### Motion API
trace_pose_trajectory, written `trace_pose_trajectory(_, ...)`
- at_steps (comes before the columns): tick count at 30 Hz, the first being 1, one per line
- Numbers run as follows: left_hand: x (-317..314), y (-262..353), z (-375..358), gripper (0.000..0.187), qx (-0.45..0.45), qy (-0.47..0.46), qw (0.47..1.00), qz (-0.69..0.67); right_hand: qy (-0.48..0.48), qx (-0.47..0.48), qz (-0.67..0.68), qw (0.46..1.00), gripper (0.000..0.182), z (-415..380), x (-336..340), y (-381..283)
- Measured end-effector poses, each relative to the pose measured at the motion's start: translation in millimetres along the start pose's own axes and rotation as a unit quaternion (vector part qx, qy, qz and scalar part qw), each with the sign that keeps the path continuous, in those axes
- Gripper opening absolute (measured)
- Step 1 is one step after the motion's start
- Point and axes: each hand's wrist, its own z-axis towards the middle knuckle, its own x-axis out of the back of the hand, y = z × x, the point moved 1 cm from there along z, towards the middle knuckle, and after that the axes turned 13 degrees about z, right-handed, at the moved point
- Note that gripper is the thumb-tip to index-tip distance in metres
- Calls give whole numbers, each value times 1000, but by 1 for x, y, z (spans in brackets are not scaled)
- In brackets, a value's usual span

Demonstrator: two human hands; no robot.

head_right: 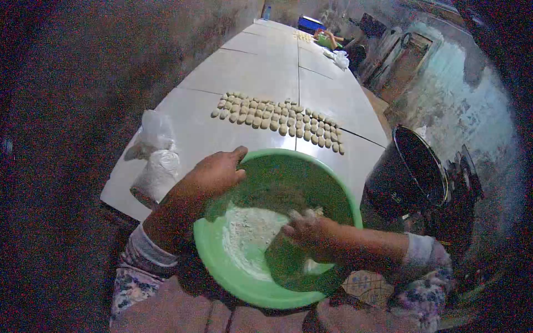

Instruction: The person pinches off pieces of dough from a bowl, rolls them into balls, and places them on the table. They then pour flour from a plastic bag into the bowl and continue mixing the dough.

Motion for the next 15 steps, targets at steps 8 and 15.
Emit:
trace_pose_trajectory(8, 8, 8, 0, 38, 4, 11, 1000, 17, -202, -70, 138, 967, 48, 24, 1, 17)
trace_pose_trajectory(15, 12, 4, 1, 43, 28, 0, 999, 43, -116, -191, 240, 945, 29, 42, 8, 20)
